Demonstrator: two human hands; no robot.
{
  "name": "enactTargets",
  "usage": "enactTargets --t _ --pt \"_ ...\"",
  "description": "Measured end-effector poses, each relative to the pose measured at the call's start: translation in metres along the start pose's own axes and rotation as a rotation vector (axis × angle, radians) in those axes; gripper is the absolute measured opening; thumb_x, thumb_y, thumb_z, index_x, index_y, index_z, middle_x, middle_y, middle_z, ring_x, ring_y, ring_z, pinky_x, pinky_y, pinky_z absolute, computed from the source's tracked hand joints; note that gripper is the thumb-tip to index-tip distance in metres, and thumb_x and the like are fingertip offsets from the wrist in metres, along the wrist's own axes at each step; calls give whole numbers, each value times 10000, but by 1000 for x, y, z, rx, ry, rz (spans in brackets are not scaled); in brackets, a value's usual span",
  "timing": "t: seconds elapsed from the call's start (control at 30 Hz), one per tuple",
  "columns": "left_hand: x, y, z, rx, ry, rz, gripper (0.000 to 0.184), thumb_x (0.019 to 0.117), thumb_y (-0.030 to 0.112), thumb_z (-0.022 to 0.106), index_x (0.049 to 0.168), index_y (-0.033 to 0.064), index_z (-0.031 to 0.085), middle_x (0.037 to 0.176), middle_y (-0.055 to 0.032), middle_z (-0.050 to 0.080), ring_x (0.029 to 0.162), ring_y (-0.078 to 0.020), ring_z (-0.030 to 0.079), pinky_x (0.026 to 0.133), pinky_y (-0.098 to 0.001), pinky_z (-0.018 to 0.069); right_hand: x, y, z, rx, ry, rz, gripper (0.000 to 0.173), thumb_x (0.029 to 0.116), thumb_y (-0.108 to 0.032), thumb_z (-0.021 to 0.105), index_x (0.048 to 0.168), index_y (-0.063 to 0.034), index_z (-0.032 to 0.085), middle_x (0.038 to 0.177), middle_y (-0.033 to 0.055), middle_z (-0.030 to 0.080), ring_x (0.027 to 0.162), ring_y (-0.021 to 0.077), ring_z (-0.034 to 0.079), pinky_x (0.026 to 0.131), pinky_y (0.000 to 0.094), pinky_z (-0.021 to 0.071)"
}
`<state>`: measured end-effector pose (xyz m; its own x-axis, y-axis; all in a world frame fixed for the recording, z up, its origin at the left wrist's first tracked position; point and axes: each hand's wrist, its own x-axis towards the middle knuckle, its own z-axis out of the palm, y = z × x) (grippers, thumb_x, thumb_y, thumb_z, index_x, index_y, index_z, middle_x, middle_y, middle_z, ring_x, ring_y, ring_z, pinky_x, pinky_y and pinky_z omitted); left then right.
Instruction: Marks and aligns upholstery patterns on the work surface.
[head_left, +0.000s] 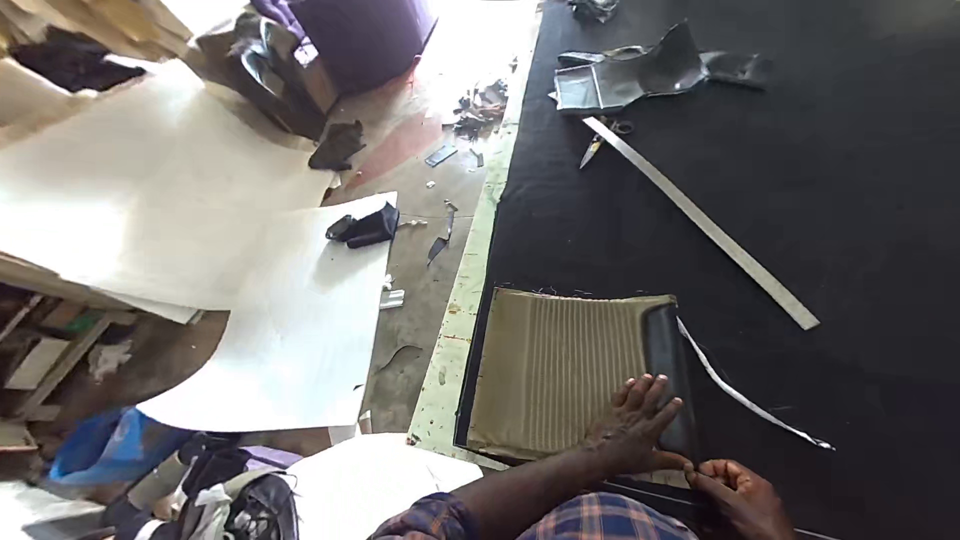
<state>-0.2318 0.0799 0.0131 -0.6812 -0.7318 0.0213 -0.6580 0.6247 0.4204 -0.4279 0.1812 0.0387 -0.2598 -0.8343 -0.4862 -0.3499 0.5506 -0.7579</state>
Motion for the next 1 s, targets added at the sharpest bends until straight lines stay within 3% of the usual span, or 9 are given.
enactTargets --t 0.17,0.3,0.4,0.47,0.57,0.7,0.83,0.93,1.0 --pt "0 -2 4 -17 16 17 908 901 824 406 1586 229 377 1700 -90 232 1580 -300 162 1282 -508 151 0 -5 -4 90 -45 31 180 840 -152 791 939 -40 690 723 31 652 618 130 591 576 332 513" --pt "1 -4 4 -11 0 19 894 923 808 381 1599 223 347 1709 -89 204 1587 -297 132 1284 -513 135 6 1 2 58 7 -30 218 794 -209 815 882 -61 680 676 26 615 589 151 566 555 364 492" --pt "-2 -8 2 -38 34 9 847 927 785 429 1592 263 368 1716 -53 194 1592 -268 121 1285 -522 143 12 4 17 -17 74 -133 234 816 -281 778 852 -67 690 709 29 632 642 160 599 610 401 522" --pt "-2 -7 2 -68 47 11 809 925 752 495 1580 288 391 1721 -23 180 1596 -248 97 1289 -519 138 7 -4 21 -71 106 -106 236 846 -303 758 873 -77 697 754 39 642 697 174 618 662 423 537" --pt "2 -8 5 -8 52 27 852 900 782 496 1578 275 402 1712 -48 206 1589 -286 130 1275 -540 173 3 -5 21 -76 138 12 262 880 -345 741 948 -94 708 807 52 665 746 194 643 721 446 557" --pt "5 -11 14 88 59 29 885 876 838 441 1583 308 396 1717 -57 186 1586 -304 129 1259 -554 181 -7 -2 7 232 191 115 361 950 -279 736 1229 -76 630 864 80 702 675 189 667 628 372 578" --pt "8 -11 21 86 90 52 889 866 811 491 1566 266 435 1706 -136 193 1576 -372 132 1251 -593 161 -16 7 -10 343 201 -30 583 912 -14 679 1455 -135 505 1131 81 718 920 221 729 832 420 626" --pt "12 -3 20 119 27 37 888 867 765 506 1551 200 455 1695 -186 190 1563 -437 120 1237 -635 123 -20 4 -11 251 243 -53 574 898 -44 741 1432 -165 569 1043 67 741 851 191 732 806 413 630" --pt "15 1 16 127 -26 21 866 868 744 524 1533 191 484 1706 -152 180 1560 -456 101 1229 -660 101 -20 1 -8 159 284 -39 494 895 -119 780 1364 -168 632 934 45 743 767 164 717 748 398 627"
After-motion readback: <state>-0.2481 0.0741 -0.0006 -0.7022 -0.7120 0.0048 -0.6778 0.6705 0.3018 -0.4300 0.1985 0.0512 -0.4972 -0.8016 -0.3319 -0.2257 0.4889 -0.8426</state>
